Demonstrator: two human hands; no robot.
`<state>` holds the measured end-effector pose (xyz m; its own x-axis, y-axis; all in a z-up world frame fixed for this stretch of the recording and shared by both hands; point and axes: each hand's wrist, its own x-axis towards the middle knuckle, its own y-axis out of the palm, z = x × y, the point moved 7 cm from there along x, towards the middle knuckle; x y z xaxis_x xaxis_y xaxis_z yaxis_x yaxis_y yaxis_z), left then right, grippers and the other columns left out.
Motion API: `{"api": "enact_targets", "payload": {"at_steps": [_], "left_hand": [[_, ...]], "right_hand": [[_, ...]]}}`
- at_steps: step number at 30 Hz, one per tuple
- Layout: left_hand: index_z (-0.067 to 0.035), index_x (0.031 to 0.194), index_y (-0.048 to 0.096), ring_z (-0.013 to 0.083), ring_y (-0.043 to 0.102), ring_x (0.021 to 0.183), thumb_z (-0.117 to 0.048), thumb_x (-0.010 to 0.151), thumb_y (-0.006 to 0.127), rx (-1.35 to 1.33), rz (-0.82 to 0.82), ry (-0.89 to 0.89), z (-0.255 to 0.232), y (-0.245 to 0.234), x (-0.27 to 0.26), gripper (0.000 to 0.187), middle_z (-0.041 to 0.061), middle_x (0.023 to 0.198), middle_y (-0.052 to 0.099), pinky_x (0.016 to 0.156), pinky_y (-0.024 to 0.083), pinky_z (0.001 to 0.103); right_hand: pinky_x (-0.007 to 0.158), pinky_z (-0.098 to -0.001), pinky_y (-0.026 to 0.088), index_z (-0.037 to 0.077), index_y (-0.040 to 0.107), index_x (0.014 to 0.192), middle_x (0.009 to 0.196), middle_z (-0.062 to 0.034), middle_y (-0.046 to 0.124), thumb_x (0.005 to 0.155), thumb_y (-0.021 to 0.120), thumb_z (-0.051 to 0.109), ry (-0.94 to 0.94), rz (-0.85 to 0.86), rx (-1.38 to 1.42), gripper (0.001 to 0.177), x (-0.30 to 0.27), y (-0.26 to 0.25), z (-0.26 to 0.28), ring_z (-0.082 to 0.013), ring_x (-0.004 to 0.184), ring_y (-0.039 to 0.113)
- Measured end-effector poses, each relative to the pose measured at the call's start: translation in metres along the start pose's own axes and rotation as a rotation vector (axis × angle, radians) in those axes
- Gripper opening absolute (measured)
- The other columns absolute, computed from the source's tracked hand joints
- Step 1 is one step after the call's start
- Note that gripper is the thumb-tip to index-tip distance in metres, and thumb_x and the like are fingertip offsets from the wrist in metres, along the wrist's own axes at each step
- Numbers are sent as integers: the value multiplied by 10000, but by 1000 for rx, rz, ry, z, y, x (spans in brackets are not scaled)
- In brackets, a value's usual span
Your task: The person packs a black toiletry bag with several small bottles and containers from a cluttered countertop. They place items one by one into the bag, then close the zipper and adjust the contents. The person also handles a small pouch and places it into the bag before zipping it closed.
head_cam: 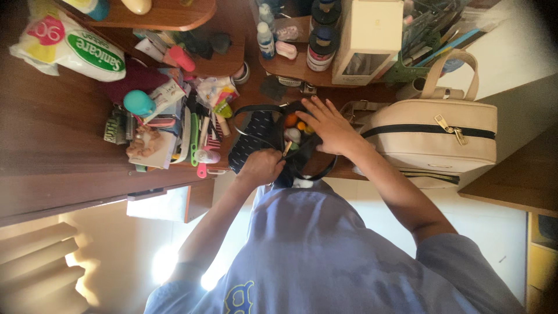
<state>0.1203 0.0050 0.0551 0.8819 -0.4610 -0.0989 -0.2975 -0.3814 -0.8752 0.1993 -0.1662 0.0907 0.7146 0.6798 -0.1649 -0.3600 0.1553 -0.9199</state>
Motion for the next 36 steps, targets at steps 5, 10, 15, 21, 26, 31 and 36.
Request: {"api": "enact_targets", "payload": {"at_steps": [5,10,15,21,26,31,36], "left_hand": [[-23,877,669,379,675,882,-222,911,673,72,79,149,-5,-23,4,202,177,902,666,737,557,493],[-35,879,677,341,663,935,-197,878,700,142,91,328,-10,-56,24,164,138,929,665,786,553,458],[-54,893,680,293,645,953,-195,878,712,230,158,545,-20,-73,51,145,92,919,657,808,554,411],[-75,912,685,272,620,975,-213,859,722,288,201,778,-26,-71,100,152,65,935,664,823,547,397],[-101,971,698,253,619,1053,-148,825,721,316,215,832,-18,-53,138,156,16,1034,690,905,534,363],[-111,1085,713,225,625,1083,-220,861,737,244,-82,865,-28,-61,153,251,-2,1097,706,1062,475,439],[-118,1084,688,279,635,1066,-250,835,741,164,-420,532,-35,-85,113,287,72,1095,714,966,496,486]], "right_hand": [[1248,-533,71,244,271,1593,1698,-86,104,556,954,196,-31,168,-71,1243,11,-20,27,-311,1569,65],[1255,-548,55,209,447,1479,1649,-113,212,570,948,349,85,140,-24,1047,0,-23,21,-308,1561,113],[1268,-539,97,14,595,1324,1494,-147,503,642,871,473,85,-159,29,867,-27,-16,18,-305,1537,261],[1284,-561,207,19,672,1143,1044,-145,660,679,819,589,306,-286,-4,749,-59,9,7,-321,1108,623],[906,-498,466,3,642,1088,997,-172,629,680,817,609,436,-596,-42,752,-66,15,20,-393,982,617],[828,-482,490,4,612,997,974,-178,623,654,820,618,595,-552,-39,734,-53,20,4,-372,937,624],[806,-486,482,-2,632,1064,991,-186,620,783,789,636,473,-522,86,714,-59,19,-3,-384,942,614]]}}
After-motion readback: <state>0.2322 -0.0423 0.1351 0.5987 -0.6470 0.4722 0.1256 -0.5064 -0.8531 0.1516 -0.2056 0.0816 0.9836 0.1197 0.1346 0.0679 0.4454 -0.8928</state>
